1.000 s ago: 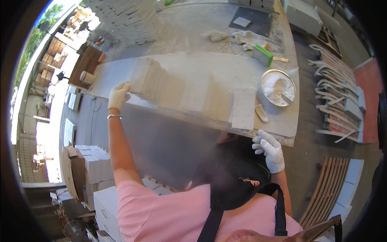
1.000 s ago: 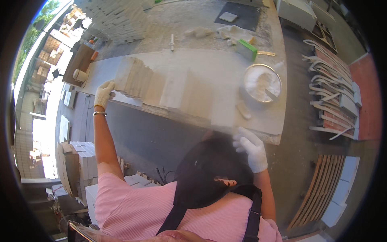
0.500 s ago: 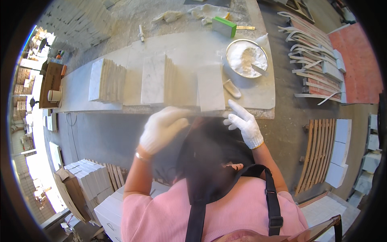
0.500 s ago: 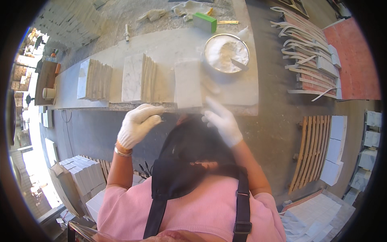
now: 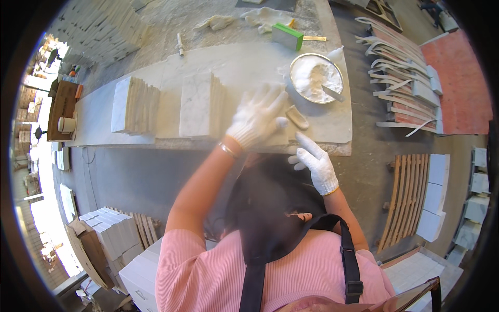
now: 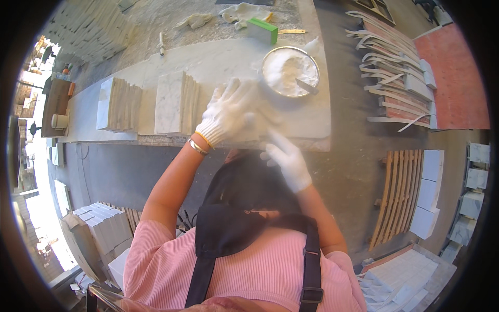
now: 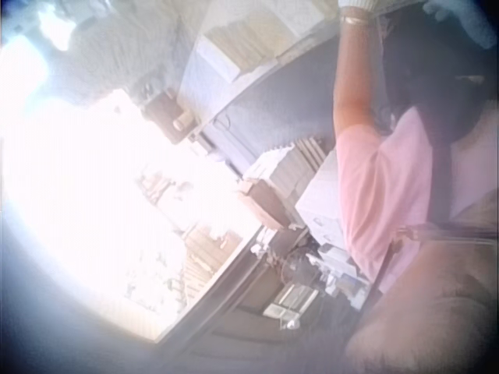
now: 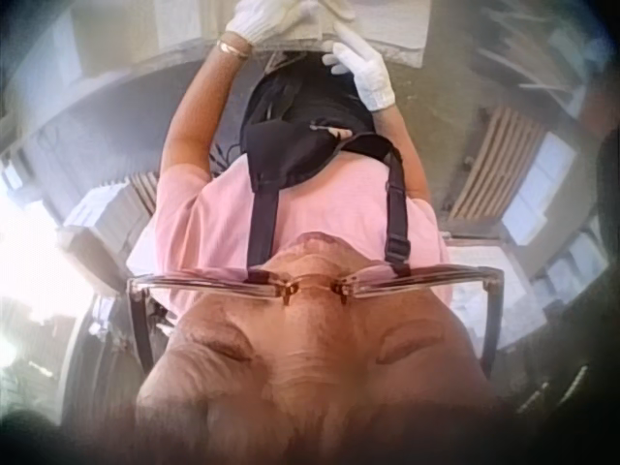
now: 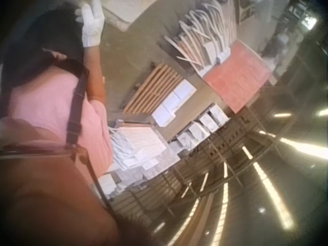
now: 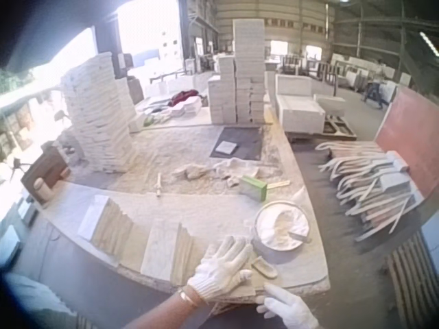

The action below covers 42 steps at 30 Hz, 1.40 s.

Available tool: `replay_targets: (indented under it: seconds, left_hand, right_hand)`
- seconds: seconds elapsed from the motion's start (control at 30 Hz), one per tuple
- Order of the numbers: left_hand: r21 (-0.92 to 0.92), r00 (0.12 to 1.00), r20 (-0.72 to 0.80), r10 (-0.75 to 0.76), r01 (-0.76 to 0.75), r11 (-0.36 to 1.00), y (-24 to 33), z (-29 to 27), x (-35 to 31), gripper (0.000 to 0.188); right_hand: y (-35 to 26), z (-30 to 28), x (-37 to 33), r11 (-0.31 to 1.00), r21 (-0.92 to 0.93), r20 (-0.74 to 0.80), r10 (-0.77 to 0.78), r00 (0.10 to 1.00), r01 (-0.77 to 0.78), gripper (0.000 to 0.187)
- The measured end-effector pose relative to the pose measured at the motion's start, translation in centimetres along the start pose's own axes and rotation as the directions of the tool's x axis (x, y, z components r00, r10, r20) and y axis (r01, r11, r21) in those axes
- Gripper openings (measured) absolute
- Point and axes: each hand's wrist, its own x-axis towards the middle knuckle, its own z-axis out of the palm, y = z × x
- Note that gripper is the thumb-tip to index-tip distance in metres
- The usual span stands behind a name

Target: The person applies a white paste to rectangular tiles using a small metal spatula and a green plastic scraper. They spread the paste evenly on each tile, then stack the treated tiles on a nearby pile.

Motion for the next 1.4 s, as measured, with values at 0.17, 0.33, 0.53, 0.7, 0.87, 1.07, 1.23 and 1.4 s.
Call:
replay_targets:
  seconds: [0.17, 0.33, 0.53, 0.7, 0.87, 1.07, 1.23, 1.4]
  left_hand:
    - [0.079, 0.995, -0.009, -0.098, 0.098, 0.992, -0.6, 0.5, 1.3, 0.07]
    - [-0.046, 0.994, 0.047, 0.099, -0.097, 0.994, 3.1, -1.1, -3.2, 0.06]
    - [-0.358, 0.987, 0.068, 0.146, -0.113, 0.927, 4.3, -3.7, -8.4, 0.051]
    - [-0.709, 0.89, -0.02, -0.456, 0.309, 0.634, 5.3, -3.3, -12.3, 0.039]
    - [-0.869, 0.64, 0.316, -0.701, 0.491, 0.056, 4.9, -1.6, -12.1, 0.046]
    - [-0.883, 0.614, 0.427, -0.664, 0.44, -0.16, 5.6, -1.9, -10.8, 0.052]
    - [-0.865, 0.612, 0.486, -0.624, 0.438, -0.244, 6.0, -2.7, -11.1, 0.055]
    - [-0.906, 0.711, 0.422, -0.562, 0.341, -0.249, 7.4, -2.3, -10.5, 0.056]
  right_hand:
    - [0.3, -0.2, -0.1, 0.999, 0.042, -0.002, 0.009, 1.0, -0.009, 0.056]
    - [0.2, 0.1, 0.1, 0.999, 0.041, -0.021, 0.026, 0.999, -0.025, 0.055]
    - [-0.5, 0.6, 0.5, 1.0, 0.023, 0.023, -0.007, 1.0, 0.007, 0.055]
    - [-0.9, 2.1, 2.0, 0.995, -0.068, -0.037, 0.073, 0.997, -0.075, 0.039]
    - [-2.3, 2.3, 3.7, 0.97, -0.183, -0.016, 0.16, 0.987, -0.16, 0.031]
    - [-2.9, 2.3, 3.9, 0.979, -0.177, 0.025, 0.105, 0.994, -0.099, 0.028]
    - [-2.7, 1.0, 2.3, 0.998, -0.06, 0.012, 0.003, 1.0, -0.002, 0.024]
    - [-2.0, -0.7, -1.2, 1.0, 0.002, 0.075, 0.029, 0.997, -0.029, 0.024]
